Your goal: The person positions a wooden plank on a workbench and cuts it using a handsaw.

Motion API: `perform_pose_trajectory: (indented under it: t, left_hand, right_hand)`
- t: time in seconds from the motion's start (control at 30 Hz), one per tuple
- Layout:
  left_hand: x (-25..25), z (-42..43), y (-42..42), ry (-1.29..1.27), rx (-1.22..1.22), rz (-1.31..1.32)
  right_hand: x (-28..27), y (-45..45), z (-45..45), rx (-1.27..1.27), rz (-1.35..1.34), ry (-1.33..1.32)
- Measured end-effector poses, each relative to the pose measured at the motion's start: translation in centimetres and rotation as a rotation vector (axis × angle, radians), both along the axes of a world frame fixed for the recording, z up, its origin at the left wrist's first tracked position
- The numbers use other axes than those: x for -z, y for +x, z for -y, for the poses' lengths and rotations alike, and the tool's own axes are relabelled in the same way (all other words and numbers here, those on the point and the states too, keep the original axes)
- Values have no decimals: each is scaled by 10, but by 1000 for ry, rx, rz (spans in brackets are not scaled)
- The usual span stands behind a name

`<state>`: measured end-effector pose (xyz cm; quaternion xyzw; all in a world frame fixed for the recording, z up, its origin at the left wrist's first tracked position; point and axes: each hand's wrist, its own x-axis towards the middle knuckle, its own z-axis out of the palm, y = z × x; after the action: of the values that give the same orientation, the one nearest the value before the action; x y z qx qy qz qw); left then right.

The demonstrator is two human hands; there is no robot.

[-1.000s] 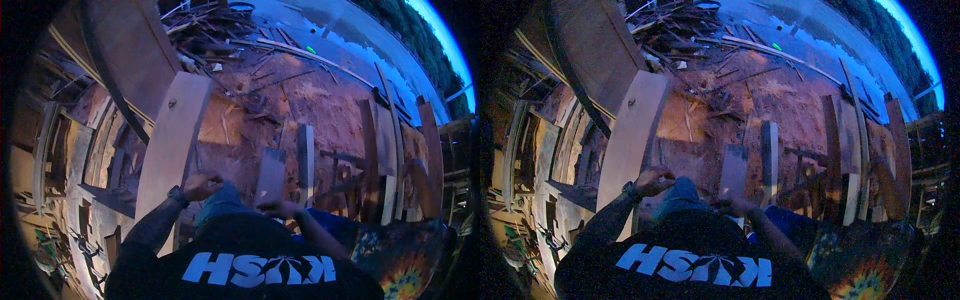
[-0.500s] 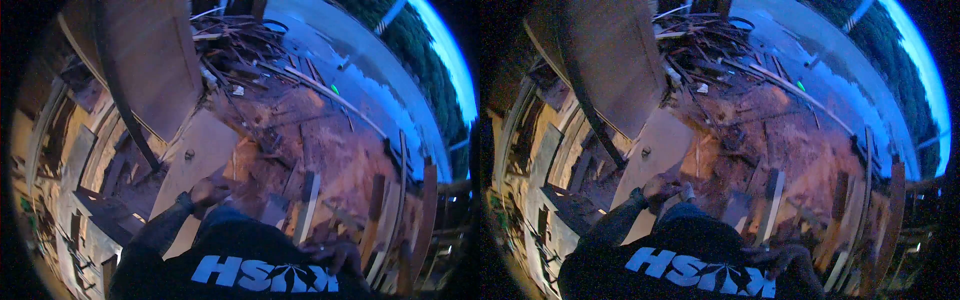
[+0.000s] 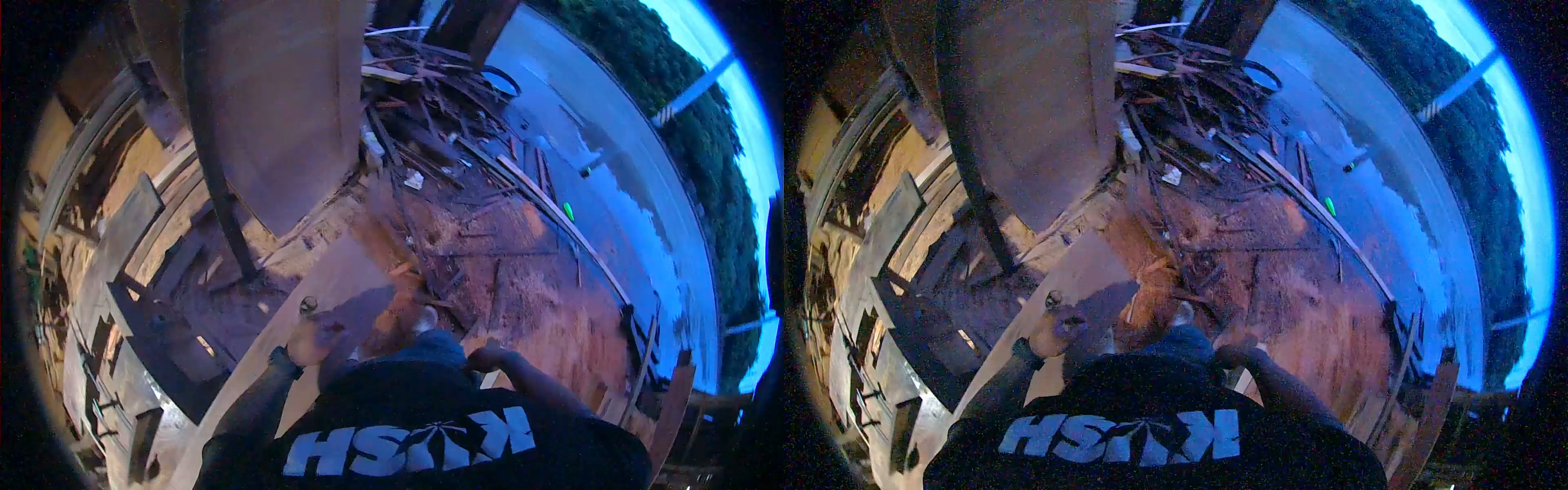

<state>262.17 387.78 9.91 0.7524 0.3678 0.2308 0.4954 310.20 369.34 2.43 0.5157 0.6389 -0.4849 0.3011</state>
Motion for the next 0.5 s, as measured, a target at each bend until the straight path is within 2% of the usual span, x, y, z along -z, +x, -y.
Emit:
perform_pose_trajectory:
  t: [0.1, 0.13, 0.23, 0.3, 0.37, 0.4, 0.47, 0.5]
  left_hand:
    - [-16, -5, 22, 217, 0, -187]
    - [-15, -8, 33, 184, -24, -186]
    - [-14, -17, 79, 93, -135, -221]
    - [-28, -28, 117, 34, -215, -316]
    - [-9, -25, 160, -45, -382, -114]
    - [15, -22, 188, -125, -452, 6]
    - [13, -31, 207, -132, -474, 13]
    - [-13, -40, 218, -72, -442, -117]
  right_hand:
    - [62, 35, -72, 22, -83, 30]
    - [71, 40, -99, 70, -81, 36]
    - [167, 87, -173, 31, -359, 173]
    - [116, 91, -241, -181, -269, 76]
    - [70, 92, -299, -287, -195, 38]
    - [75, 108, -327, -303, -235, 73]
    - [78, 116, -359, -353, -269, 151]
    - [80, 118, -372, -407, -282, 179]
